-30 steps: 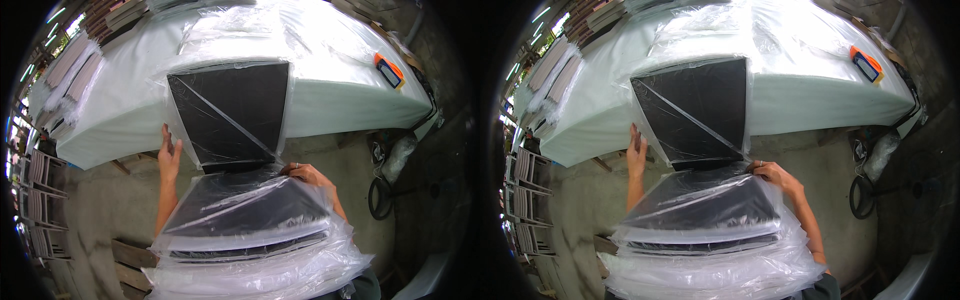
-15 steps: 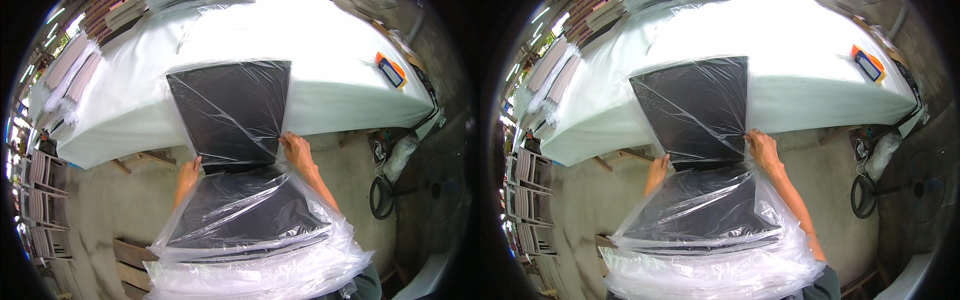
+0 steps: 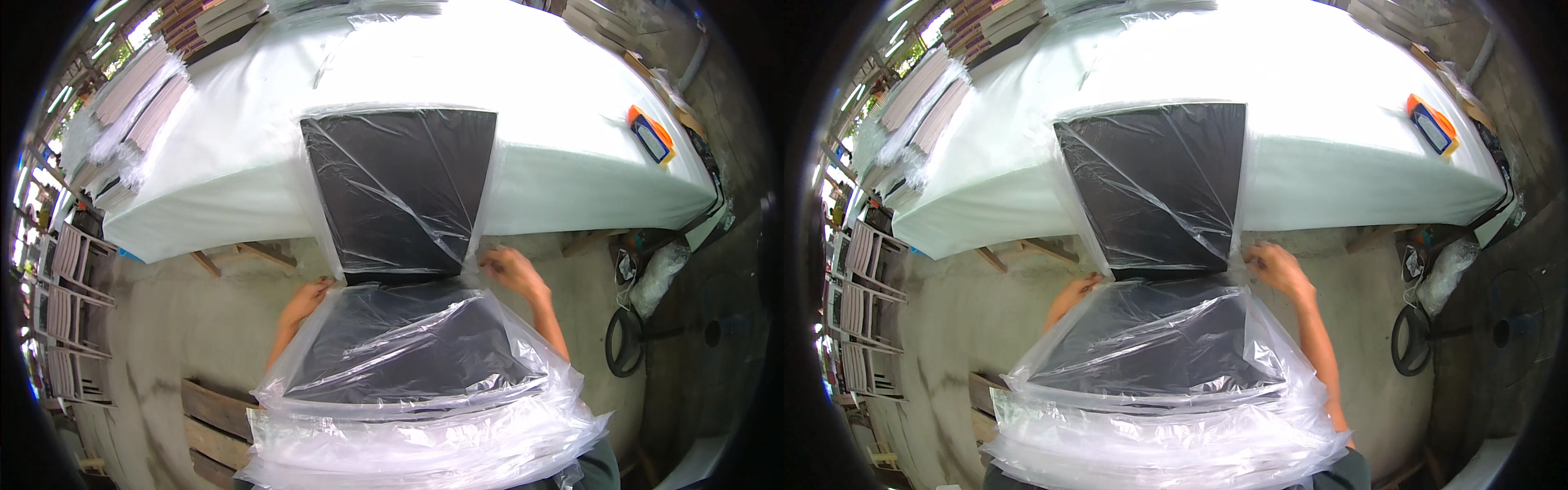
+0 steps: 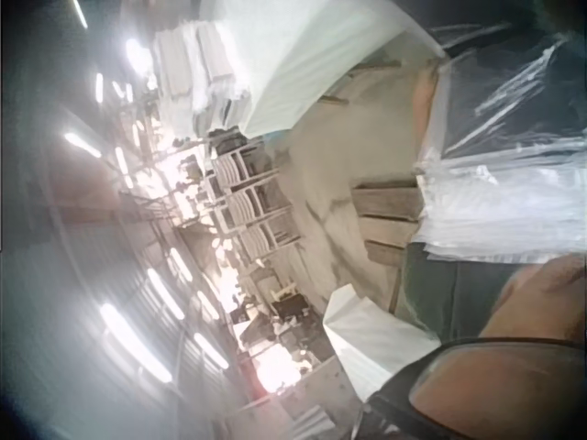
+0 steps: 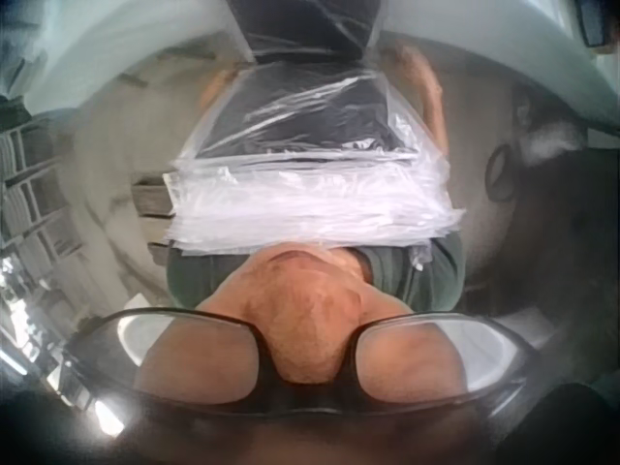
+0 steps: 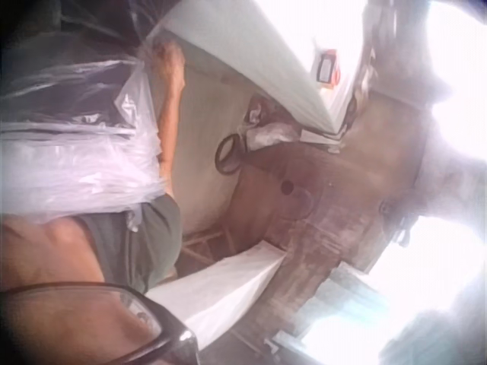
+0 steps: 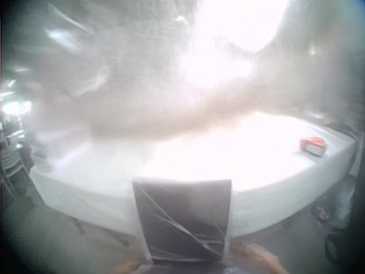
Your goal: The person wraps individual black books in clear plastic film and stacks them on a table.
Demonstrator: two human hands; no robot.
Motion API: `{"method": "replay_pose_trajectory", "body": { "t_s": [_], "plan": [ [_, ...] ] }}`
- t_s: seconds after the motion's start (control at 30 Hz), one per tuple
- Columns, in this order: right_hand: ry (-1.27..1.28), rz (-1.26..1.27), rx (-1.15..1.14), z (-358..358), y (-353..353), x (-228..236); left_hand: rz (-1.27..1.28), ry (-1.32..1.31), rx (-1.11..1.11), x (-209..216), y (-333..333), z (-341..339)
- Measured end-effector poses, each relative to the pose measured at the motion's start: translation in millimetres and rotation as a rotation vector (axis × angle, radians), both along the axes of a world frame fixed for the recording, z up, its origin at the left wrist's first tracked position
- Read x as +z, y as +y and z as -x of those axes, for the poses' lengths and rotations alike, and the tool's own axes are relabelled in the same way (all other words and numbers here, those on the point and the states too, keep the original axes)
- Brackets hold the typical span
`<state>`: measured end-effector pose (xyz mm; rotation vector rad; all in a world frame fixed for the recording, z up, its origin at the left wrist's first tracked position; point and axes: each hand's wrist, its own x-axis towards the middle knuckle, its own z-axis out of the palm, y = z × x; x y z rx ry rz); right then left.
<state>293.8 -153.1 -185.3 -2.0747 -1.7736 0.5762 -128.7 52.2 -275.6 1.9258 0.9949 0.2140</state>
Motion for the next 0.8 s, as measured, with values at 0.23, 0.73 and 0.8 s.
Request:
{"method": "replay_pose_trajectory", "body": {
  "t_s": [0.23, 0.73, 0.8],
  "plan": [
    [1.182, -0.394, 0.617, 43.1, -111.4, 82.9, 0.181, -0.620, 0.019, 145.4, -98.3, 82.9],
    [0.803, -0.952, -0.035, 101.2, -82.5, 5.7, -0.325, -1.232, -0.247, 7.9, -100.3, -8.6],
    [0.790, -0.931, -0.092, 106.3, -72.9, 4.4, -0.396, -1.283, 0.086, -8.5, -102.5, -29.6]
  ]
}}
